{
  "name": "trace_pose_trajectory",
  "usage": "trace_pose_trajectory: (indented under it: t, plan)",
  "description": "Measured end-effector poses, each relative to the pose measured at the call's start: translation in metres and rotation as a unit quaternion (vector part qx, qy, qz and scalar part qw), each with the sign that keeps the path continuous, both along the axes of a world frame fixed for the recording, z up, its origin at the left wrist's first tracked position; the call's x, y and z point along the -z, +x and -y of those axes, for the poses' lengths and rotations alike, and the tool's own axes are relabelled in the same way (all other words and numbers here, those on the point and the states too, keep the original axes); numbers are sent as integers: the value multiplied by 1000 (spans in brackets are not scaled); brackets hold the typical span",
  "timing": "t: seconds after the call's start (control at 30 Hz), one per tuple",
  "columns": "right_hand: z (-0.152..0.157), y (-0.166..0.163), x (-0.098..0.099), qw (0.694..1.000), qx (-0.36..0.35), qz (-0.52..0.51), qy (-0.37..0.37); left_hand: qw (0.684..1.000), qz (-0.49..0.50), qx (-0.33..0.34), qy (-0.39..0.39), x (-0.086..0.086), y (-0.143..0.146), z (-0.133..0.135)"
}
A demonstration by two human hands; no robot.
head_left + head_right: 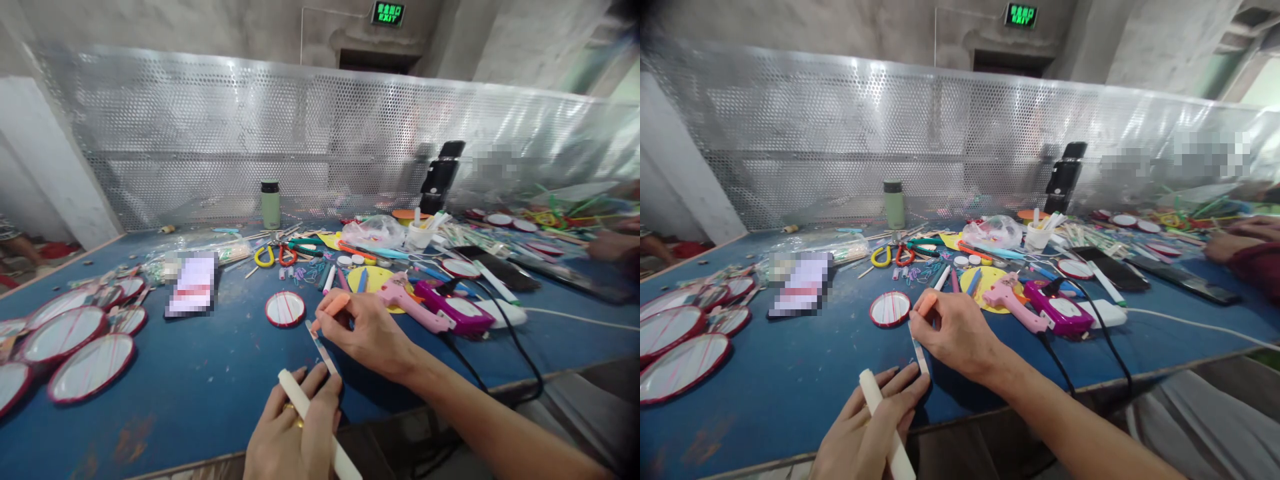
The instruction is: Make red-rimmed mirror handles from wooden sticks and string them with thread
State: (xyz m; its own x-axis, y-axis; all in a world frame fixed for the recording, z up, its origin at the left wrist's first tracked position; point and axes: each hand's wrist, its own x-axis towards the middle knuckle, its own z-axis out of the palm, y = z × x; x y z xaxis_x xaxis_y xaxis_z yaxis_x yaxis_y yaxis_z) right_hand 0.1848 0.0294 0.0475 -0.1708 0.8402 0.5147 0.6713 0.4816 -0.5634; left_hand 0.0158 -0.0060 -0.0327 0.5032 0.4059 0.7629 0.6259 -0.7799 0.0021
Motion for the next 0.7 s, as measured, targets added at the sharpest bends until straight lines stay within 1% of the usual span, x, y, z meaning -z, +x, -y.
trace_pose_trajectory:
  t: [0.2, 0.33, 0.5, 0.57, 0.7]
  plan:
    - [0, 0, -1, 1000, 1, 1, 1, 1000, -20, -2, -3, 2, -3, -2]
    - [1, -1, -1, 1000, 4, 4, 1, 998, -24, 26, 43, 0, -5, -5]
    - [1, 0, 0, 1000, 1, 7, -4, 1000, -7, 12, -2, 1, -2, -2]
    - [1, 0, 0, 1000, 2, 3, 0, 1000, -15, 11, -3, 2, -2, -2]
    - [1, 0, 0, 1000, 5, 6, -6, 997, -47, 30, 58, 1, -5, -8]
